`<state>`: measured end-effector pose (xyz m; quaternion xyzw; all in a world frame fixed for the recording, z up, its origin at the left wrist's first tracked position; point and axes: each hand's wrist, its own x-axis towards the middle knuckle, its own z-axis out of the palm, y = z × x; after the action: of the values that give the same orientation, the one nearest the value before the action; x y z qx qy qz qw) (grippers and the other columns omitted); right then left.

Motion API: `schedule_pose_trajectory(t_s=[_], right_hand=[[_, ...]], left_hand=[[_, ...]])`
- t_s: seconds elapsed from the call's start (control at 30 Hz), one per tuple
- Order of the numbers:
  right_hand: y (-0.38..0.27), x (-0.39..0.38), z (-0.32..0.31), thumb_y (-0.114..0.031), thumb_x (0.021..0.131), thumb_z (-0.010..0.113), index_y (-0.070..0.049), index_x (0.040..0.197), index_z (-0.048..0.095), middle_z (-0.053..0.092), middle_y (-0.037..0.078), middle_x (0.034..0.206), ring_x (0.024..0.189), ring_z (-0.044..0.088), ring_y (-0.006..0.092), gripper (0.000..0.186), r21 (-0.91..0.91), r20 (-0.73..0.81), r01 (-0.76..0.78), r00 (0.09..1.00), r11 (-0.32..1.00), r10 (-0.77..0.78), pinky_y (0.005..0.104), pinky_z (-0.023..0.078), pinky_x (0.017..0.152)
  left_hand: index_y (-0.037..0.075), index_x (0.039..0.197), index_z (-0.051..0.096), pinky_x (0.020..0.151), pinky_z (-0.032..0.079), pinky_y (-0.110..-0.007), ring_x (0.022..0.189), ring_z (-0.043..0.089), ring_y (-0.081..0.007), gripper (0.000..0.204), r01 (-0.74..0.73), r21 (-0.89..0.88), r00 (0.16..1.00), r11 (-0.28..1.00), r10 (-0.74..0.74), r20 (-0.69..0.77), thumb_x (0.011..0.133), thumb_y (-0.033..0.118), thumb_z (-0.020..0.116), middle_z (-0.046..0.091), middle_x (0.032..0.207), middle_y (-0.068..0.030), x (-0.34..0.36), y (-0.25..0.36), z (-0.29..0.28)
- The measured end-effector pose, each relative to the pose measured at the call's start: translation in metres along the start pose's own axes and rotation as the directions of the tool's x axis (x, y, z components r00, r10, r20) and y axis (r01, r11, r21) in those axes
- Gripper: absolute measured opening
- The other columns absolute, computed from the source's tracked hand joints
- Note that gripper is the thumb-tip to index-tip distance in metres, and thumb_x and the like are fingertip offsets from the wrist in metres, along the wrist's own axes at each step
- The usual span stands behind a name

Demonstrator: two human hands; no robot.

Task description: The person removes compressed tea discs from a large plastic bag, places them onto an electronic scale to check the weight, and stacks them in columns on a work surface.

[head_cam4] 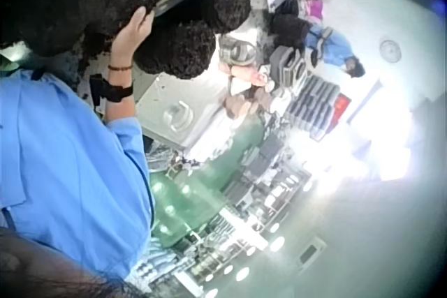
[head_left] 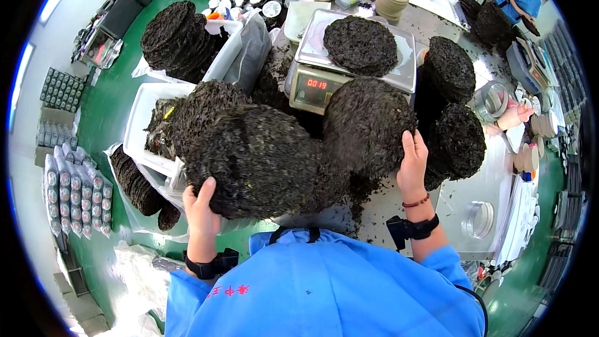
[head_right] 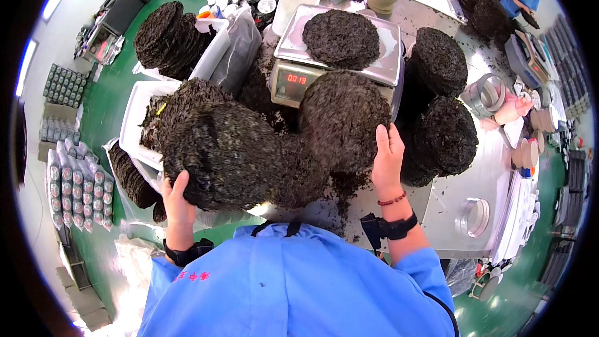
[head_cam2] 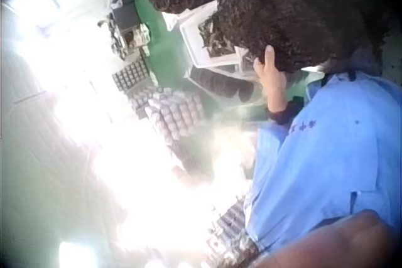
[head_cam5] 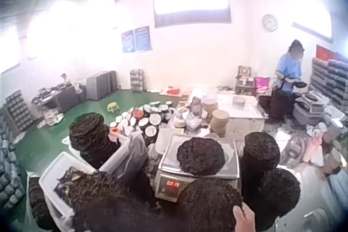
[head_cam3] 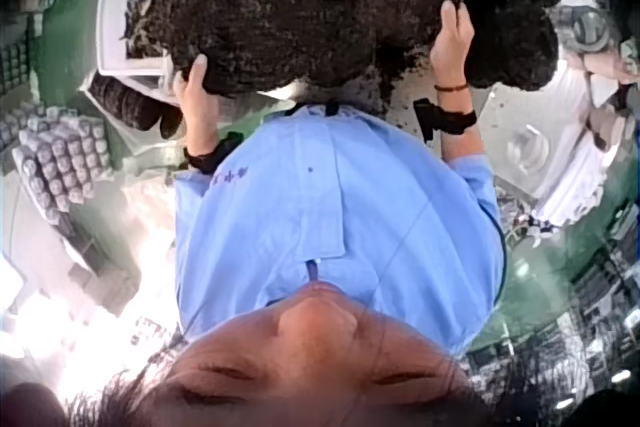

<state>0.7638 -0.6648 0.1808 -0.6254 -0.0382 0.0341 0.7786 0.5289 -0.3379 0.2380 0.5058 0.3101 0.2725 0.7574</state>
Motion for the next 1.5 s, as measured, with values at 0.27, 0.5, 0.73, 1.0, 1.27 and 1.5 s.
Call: schedule_pose_trajectory(t_s=[0.27, 0.5, 0.73, 1.0, 1.27, 1.5], right_hand=[[0.01, -0.039, 0.045, -0.016, 0.102, 0.047, 0.001, 0.13, 0.053, 0.062, 0.007, 0.126, 0.114, 0.057, 0.014, 0.033, 0.225, 0.421, -0.543, 0.803, 0.809, 0.421, 0.0305, 0.045, 0.098], [-0.003, 0.027, 0.062, -0.025, 0.101, 0.053, 0.004, 0.128, 0.052, 0.063, 0.011, 0.121, 0.11, 0.06, 0.0184, 0.04, -0.215, 0.489, -0.005, 0.865, 0.977, 0.112, 0.0315, 0.046, 0.097], [0.012, 0.192, 0.058, -0.047, 0.067, 0.082, -0.012, 0.145, 0.037, 0.042, 0.014, 0.145, 0.14, 0.03, 0.0322, 0.097, -0.781, 0.594, 0.611, 0.791, 0.13, -0.15, 0.0545, 0.022, 0.114], [-0.031, 0.083, -0.02, -0.011, 0.082, 0.054, -0.021, 0.127, 0.06, 0.055, 0.006, 0.128, 0.119, 0.049, 0.0258, 0.046, -0.794, 0.59, 0.579, 0.661, -0.186, -0.464, 0.0463, 0.034, 0.101], [-0.063, 0.028, -0.151, -0.018, 0.074, 0.073, -0.017, 0.137, 0.051, 0.043, 0.009, 0.143, 0.13, 0.039, 0.03, 0.066, -0.961, 0.051, -0.052, 0.931, -0.27, -0.362, 0.0502, 0.028, 0.108], [-0.038, 0.019, -0.167, -0.036, 0.082, 0.072, -0.012, 0.139, 0.046, 0.038, 0.014, 0.147, 0.137, 0.033, 0.0334, 0.067, -0.988, -0.002, -0.057, 0.936, -0.147, -0.351, 0.0548, 0.019, 0.112]], left_hand=[[-0.002, 0.12, 0.058, 0.095, 0.049, -0.036, 0.105, 0.063, -0.0213, 0.031, 0.265, 0.042, 0.934, 0.963, -0.267, 0.235, 0.09, 0.005, 0.063, 0.065, 0.117, -0.0111, 0.015, -0.041, 0.05], [-0.002, 0.121, 0.057, 0.09, 0.052, -0.034, 0.101, 0.063, -0.0191, 0.03, 0.206, 0.058, 0.956, 0.977, -0.214, 0.2, 0.092, 0.006, 0.063, 0.065, 0.115, -0.0098, 0.025, -0.043, 0.057], [0.0, 0.117, 0.057, 0.087, 0.053, -0.035, 0.098, 0.064, -0.0198, 0.029, 0.235, 0.013, 0.967, 0.972, -0.235, 0.098, 0.091, 0.009, 0.067, 0.065, 0.112, -0.0094, 0.053, -0.034, 0.101], [0.0, 0.128, 0.052, 0.092, 0.052, -0.039, 0.108, 0.062, -0.0239, 0.039, 0.107, -0.064, 0.979, 0.992, -0.094, 0.179, 0.094, 0.017, 0.063, 0.062, 0.122, -0.0108, 0.126, -0.027, 0.211], [-0.004, 0.121, 0.056, 0.09, 0.05, -0.034, 0.101, 0.061, -0.0191, 0.036, 0.072, 0.013, 0.945, 0.997, -0.073, 0.319, 0.092, 0.012, 0.067, 0.064, 0.115, -0.0085, 0.229, -0.089, 0.305], [-0.003, 0.126, 0.052, 0.091, 0.047, -0.033, 0.102, 0.06, -0.0193, 0.043, -0.077, 0.123, 0.905, 0.989, 0.017, 0.426, 0.088, 0.009, 0.068, 0.063, 0.115, -0.0092, 0.25, -0.095, 0.313]])
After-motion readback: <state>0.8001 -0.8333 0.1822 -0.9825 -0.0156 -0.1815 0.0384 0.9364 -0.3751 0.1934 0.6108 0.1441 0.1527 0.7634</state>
